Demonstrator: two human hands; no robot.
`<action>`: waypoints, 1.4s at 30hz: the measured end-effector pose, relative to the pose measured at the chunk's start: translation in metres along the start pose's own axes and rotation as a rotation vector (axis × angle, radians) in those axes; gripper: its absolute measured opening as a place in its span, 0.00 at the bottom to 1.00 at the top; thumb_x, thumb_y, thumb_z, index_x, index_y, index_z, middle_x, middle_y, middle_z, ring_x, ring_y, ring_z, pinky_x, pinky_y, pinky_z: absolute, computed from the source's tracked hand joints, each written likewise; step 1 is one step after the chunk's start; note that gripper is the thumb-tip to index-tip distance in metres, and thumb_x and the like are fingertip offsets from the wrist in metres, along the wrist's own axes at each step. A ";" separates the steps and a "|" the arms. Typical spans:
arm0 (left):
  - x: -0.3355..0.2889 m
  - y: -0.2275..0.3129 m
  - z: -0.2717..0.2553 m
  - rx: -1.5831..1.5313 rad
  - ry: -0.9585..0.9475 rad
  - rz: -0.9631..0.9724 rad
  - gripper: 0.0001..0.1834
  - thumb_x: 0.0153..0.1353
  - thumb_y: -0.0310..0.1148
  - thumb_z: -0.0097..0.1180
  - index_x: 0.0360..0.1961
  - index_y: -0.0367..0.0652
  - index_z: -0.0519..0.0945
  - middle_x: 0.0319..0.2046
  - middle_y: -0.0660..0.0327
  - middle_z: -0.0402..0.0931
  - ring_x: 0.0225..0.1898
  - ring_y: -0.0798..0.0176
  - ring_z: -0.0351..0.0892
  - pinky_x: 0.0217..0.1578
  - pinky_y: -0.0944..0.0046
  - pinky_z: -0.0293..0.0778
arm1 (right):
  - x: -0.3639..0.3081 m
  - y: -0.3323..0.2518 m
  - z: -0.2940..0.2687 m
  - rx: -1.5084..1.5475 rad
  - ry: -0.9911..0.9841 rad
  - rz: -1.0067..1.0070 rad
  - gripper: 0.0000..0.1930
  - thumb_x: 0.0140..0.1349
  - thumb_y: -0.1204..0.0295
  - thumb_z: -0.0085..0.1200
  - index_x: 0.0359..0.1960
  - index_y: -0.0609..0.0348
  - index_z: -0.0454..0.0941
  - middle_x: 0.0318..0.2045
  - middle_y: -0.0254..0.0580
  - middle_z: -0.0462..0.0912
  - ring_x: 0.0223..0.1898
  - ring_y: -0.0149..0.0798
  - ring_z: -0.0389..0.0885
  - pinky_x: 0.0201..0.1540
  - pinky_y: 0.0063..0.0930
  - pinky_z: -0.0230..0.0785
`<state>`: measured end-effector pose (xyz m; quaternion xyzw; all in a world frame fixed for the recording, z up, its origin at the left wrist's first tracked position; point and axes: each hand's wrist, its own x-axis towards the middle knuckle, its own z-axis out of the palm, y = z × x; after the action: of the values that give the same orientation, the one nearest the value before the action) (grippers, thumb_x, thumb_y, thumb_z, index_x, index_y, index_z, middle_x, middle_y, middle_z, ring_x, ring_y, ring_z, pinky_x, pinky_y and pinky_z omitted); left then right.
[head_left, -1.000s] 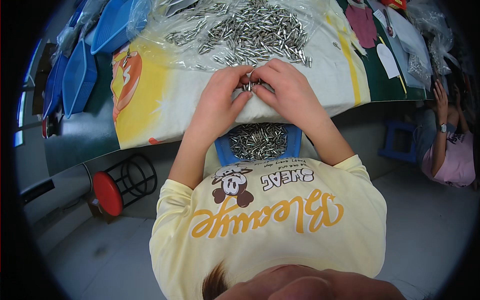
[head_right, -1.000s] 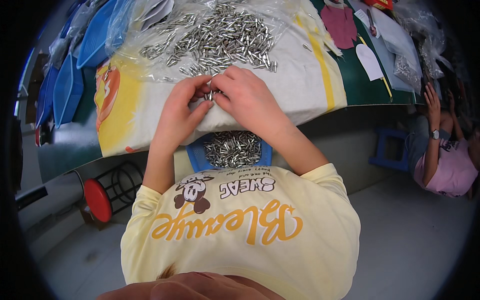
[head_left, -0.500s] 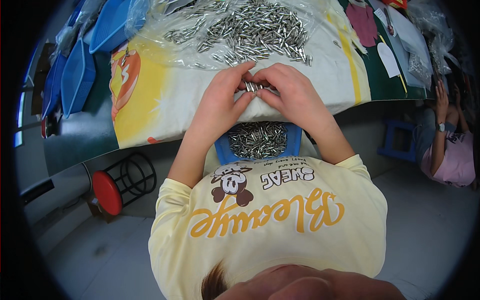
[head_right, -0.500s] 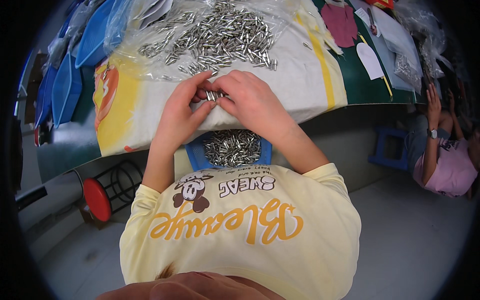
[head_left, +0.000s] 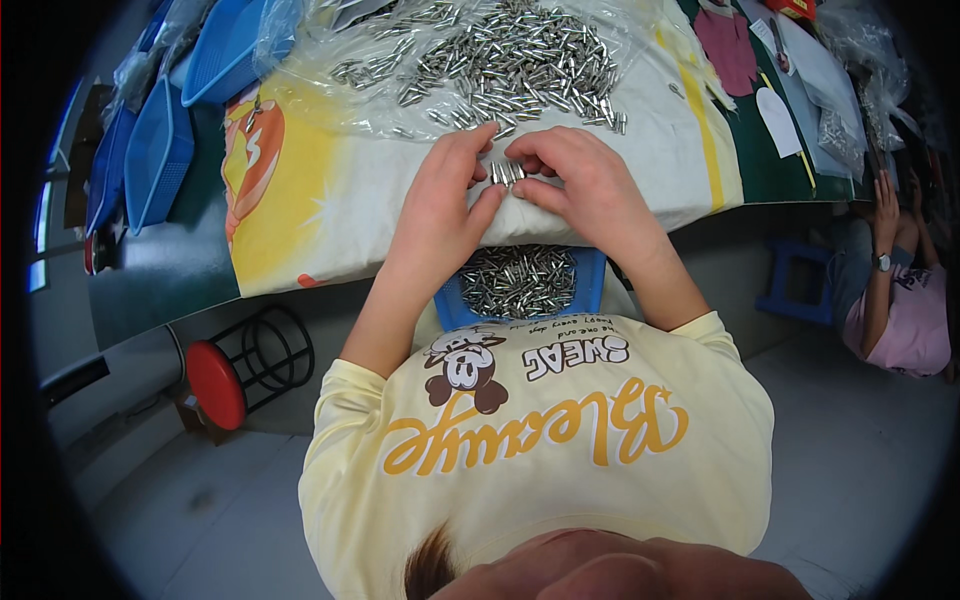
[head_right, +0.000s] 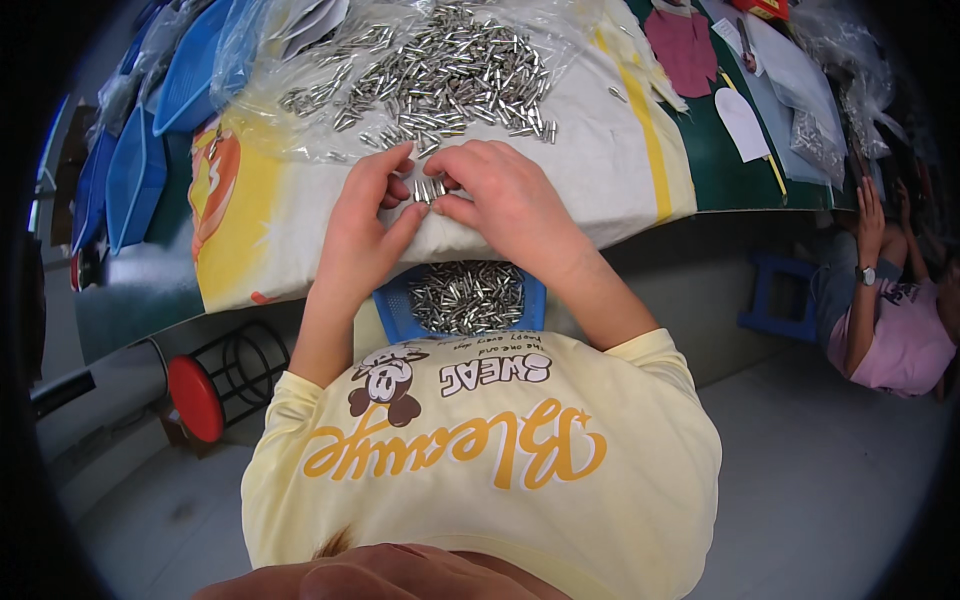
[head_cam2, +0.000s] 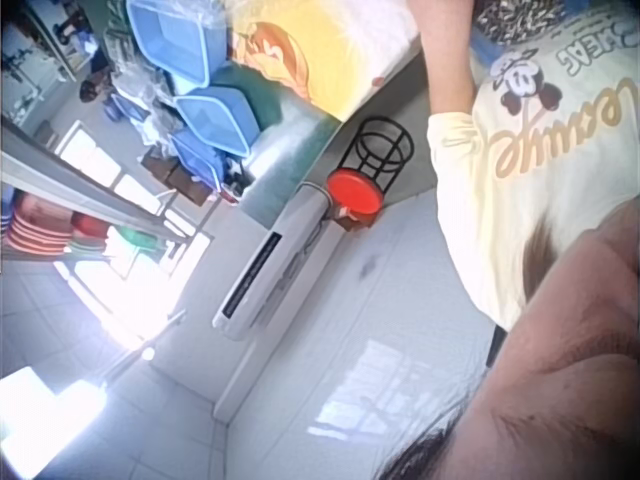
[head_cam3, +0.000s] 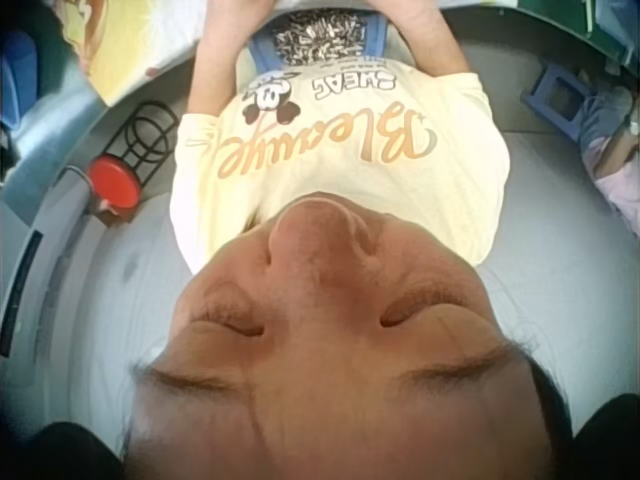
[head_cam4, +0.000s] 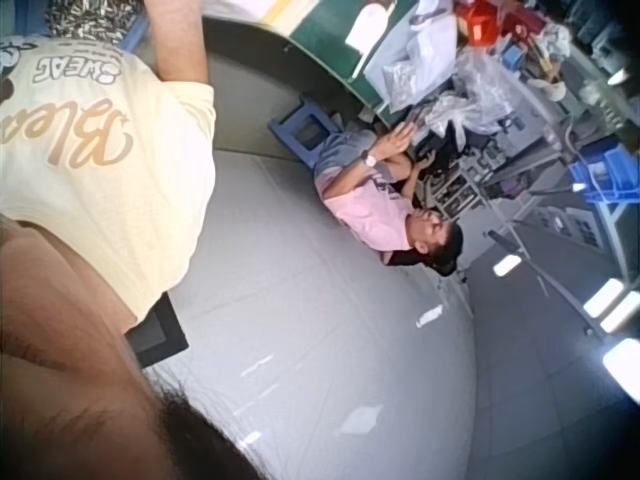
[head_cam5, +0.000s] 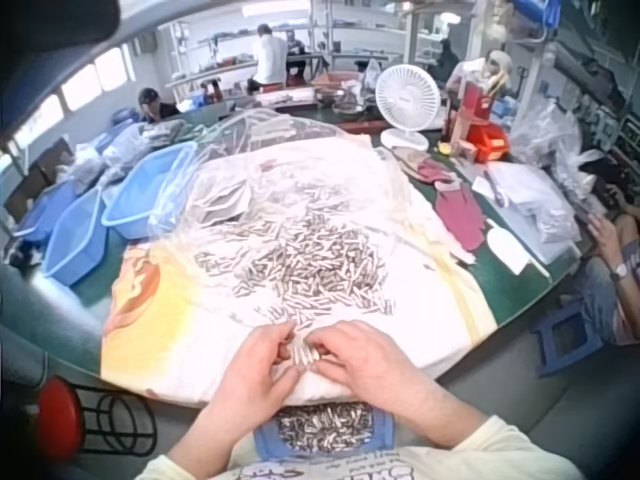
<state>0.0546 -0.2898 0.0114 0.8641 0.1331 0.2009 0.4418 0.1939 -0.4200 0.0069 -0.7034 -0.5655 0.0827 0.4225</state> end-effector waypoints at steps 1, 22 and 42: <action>-0.001 -0.002 0.001 0.007 0.013 0.004 0.33 0.50 0.17 0.60 0.60 0.41 0.69 0.45 0.59 0.73 0.38 0.65 0.71 0.42 0.67 0.72 | 0.000 0.000 0.001 0.002 0.005 0.000 0.16 0.49 0.74 0.63 0.40 0.54 0.75 0.32 0.38 0.78 0.37 0.44 0.77 0.41 0.36 0.70; -0.007 -0.008 -0.006 0.077 0.020 0.023 0.34 0.51 0.19 0.60 0.61 0.40 0.68 0.44 0.55 0.75 0.40 0.56 0.74 0.44 0.60 0.74 | 0.012 -0.011 0.004 0.165 -0.073 0.051 0.17 0.50 0.76 0.61 0.43 0.54 0.75 0.36 0.38 0.79 0.41 0.45 0.78 0.44 0.36 0.72; -0.008 -0.006 -0.010 0.027 -0.001 -0.056 0.33 0.52 0.21 0.62 0.61 0.38 0.68 0.40 0.56 0.75 0.41 0.57 0.74 0.44 0.61 0.73 | 0.009 -0.006 0.009 0.110 -0.053 -0.015 0.17 0.50 0.78 0.58 0.44 0.56 0.74 0.36 0.42 0.78 0.39 0.47 0.78 0.43 0.38 0.72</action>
<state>0.0428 -0.2825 0.0099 0.8660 0.1596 0.1863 0.4357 0.1870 -0.4081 0.0090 -0.6725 -0.5762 0.1292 0.4462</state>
